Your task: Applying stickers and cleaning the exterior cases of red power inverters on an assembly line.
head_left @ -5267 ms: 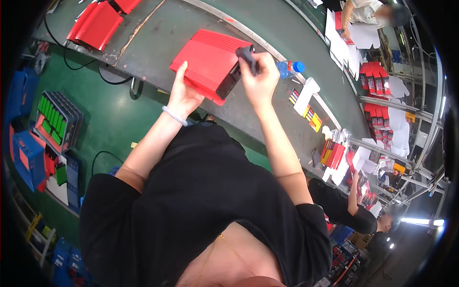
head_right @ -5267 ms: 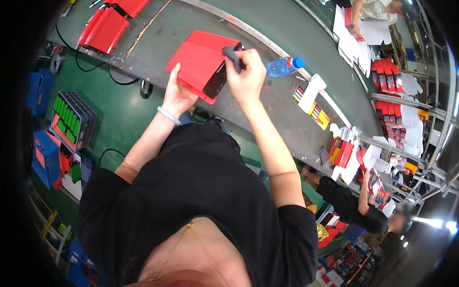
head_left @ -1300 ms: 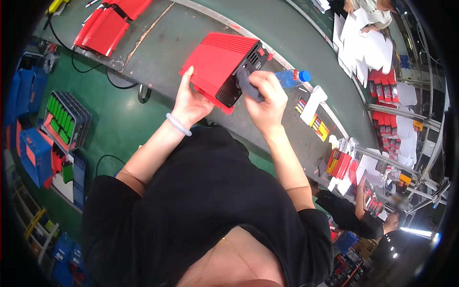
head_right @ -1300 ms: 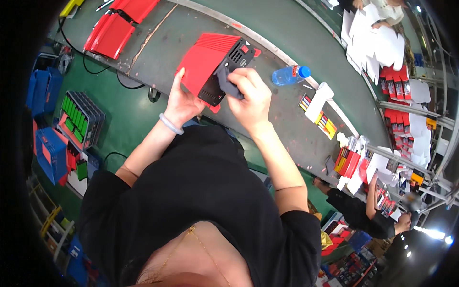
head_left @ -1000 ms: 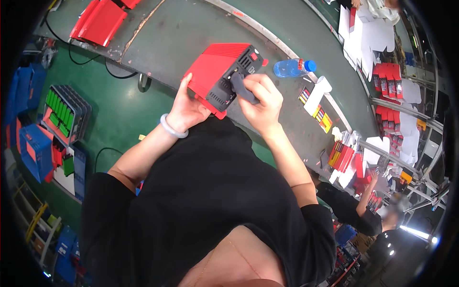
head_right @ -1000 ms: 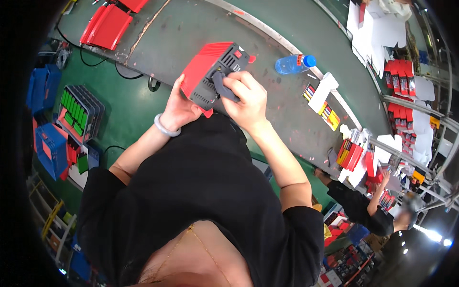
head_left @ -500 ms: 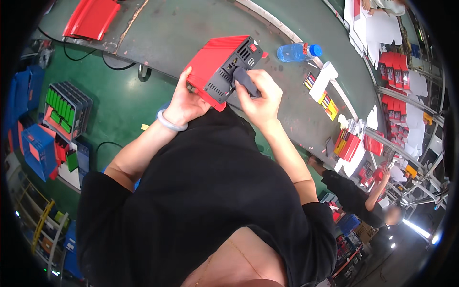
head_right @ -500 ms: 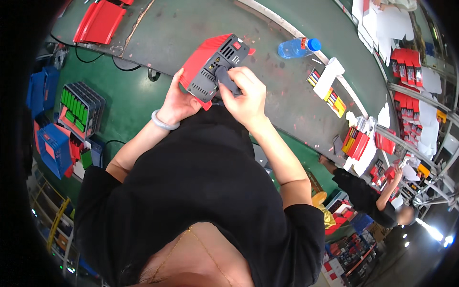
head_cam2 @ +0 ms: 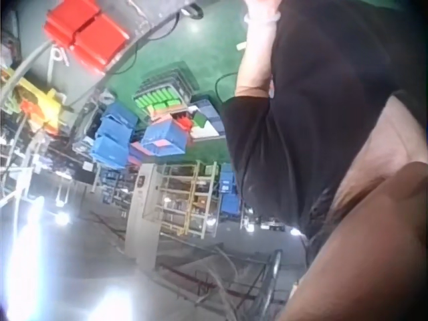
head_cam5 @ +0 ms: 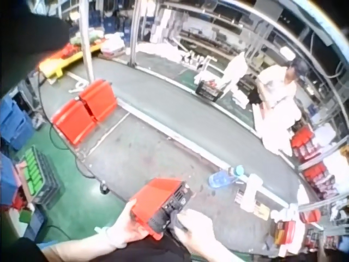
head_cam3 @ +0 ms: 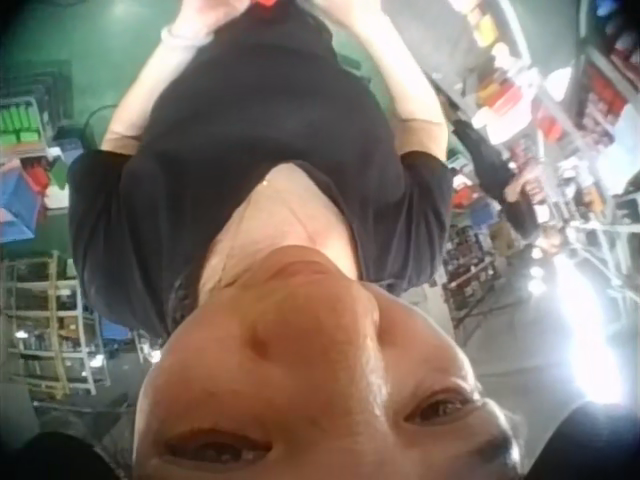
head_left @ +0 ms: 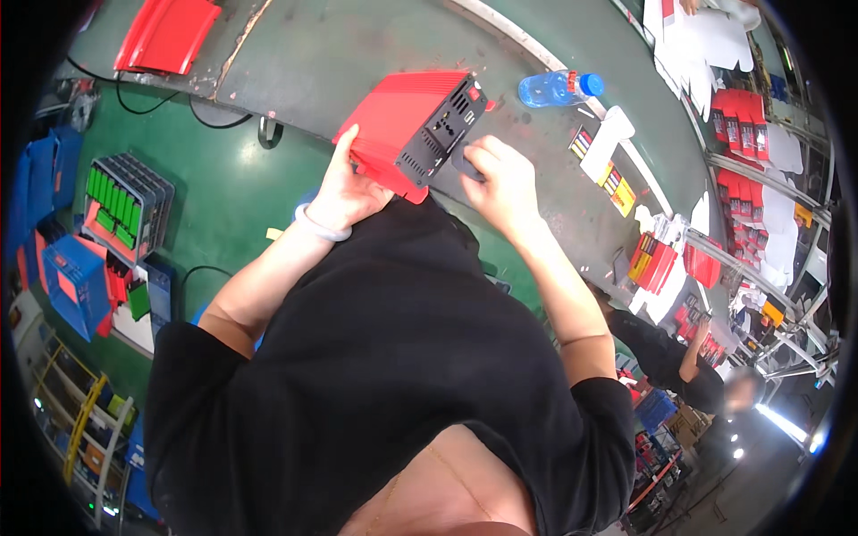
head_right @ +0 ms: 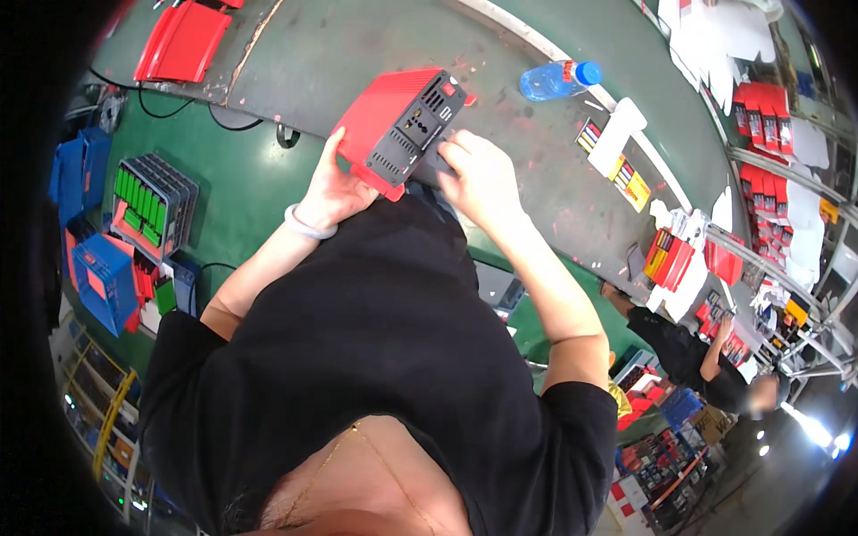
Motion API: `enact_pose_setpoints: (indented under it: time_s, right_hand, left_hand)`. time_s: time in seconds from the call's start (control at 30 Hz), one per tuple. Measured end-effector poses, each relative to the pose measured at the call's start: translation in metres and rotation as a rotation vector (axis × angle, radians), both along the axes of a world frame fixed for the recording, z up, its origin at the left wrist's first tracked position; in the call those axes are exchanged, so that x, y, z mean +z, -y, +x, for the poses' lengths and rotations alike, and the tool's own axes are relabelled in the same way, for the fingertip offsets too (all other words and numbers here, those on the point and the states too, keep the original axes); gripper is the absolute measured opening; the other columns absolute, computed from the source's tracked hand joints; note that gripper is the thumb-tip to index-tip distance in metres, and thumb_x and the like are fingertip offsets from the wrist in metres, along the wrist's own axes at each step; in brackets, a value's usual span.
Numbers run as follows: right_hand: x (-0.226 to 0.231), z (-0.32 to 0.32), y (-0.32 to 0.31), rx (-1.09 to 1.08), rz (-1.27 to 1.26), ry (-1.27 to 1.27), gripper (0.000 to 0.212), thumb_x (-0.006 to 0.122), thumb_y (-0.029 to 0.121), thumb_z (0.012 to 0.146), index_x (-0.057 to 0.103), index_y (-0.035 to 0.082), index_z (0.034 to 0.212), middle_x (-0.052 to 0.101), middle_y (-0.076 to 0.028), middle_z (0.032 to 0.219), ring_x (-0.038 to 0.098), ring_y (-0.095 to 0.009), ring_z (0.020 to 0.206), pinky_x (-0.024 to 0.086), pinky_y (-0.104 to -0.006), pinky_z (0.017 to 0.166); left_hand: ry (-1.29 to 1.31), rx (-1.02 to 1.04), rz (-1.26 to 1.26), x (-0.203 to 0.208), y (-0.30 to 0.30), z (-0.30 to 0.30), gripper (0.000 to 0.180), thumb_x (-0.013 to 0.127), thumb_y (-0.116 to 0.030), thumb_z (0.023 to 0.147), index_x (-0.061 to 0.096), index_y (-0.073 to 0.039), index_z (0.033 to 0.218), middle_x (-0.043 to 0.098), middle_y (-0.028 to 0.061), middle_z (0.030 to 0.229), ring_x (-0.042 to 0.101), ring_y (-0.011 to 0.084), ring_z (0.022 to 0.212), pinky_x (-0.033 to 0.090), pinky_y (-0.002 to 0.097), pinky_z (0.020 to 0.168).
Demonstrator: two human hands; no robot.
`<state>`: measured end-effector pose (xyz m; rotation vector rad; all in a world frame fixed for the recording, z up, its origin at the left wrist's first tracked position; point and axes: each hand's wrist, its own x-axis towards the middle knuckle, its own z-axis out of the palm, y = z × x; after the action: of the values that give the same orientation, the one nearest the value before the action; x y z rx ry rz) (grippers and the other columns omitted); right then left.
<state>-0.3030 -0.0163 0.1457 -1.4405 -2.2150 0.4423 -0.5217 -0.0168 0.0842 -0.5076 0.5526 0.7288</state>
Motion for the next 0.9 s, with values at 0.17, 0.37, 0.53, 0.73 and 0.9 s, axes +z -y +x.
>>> enact_pose_setpoints:
  time_s: [0.17, 0.37, 0.53, 0.73, 0.9]
  right_hand:
    - [0.012, 0.012, -0.002, -0.370, -0.174, -0.294, 0.010, 0.070, 0.002, 0.076, 0.064, 0.001, 0.084, 0.060, -0.006, 0.076, 0.058, -0.012, 0.068, 0.046, -0.0256, 0.063]
    - [0.019, -0.010, -0.001, -0.001, 0.111, -0.196, 0.025, 0.069, -0.002, 0.064, 0.065, 0.003, 0.089, 0.064, -0.010, 0.083, 0.064, -0.024, 0.073, 0.050, -0.0309, 0.063]
    - [0.001, -0.012, 0.003, 0.036, 0.208, -0.143, 0.024, 0.068, 0.000, 0.062, 0.063, 0.005, 0.084, 0.063, -0.008, 0.083, 0.063, -0.025, 0.072, 0.050, -0.0312, 0.061]
    - [0.009, 0.002, -0.004, -0.160, 0.054, -0.285, 0.015, 0.067, -0.002, 0.065, 0.061, 0.003, 0.078, 0.062, -0.009, 0.077, 0.063, -0.024, 0.069, 0.049, -0.0308, 0.060]
    - [0.017, -0.010, -0.008, -0.169, 0.171, -0.395, 0.013, 0.069, -0.001, 0.070, 0.064, 0.001, 0.082, 0.064, -0.010, 0.079, 0.062, -0.021, 0.073, 0.049, -0.0302, 0.068]
  left_hand:
    - [0.085, 0.016, 0.001, 0.001, -0.001, -0.002, 0.067, 0.067, -0.051, 0.079, 0.050, -0.008, 0.127, 0.055, 0.0073, 0.127, 0.052, 0.0247, 0.118, 0.039, 0.0430, 0.105]
    - [0.091, -0.016, 0.097, 0.001, 0.001, -0.001, 0.065, 0.068, -0.049, 0.079, 0.051, -0.008, 0.126, 0.056, 0.0075, 0.126, 0.052, 0.0247, 0.117, 0.038, 0.0433, 0.106]
    - [0.026, -0.009, 0.023, 0.000, 0.003, -0.002, 0.064, 0.067, -0.049, 0.080, 0.051, -0.008, 0.127, 0.055, 0.0074, 0.128, 0.051, 0.0249, 0.118, 0.038, 0.0434, 0.105]
    - [-0.014, 0.007, 0.022, 0.002, 0.003, -0.001, 0.065, 0.064, -0.051, 0.082, 0.050, -0.008, 0.129, 0.052, 0.0069, 0.132, 0.050, 0.0250, 0.120, 0.037, 0.0428, 0.105]
    - [0.037, -0.003, 0.057, 0.004, 0.003, -0.002, 0.067, 0.061, -0.053, 0.083, 0.049, -0.008, 0.131, 0.054, 0.0069, 0.131, 0.050, 0.0250, 0.120, 0.037, 0.0430, 0.105]
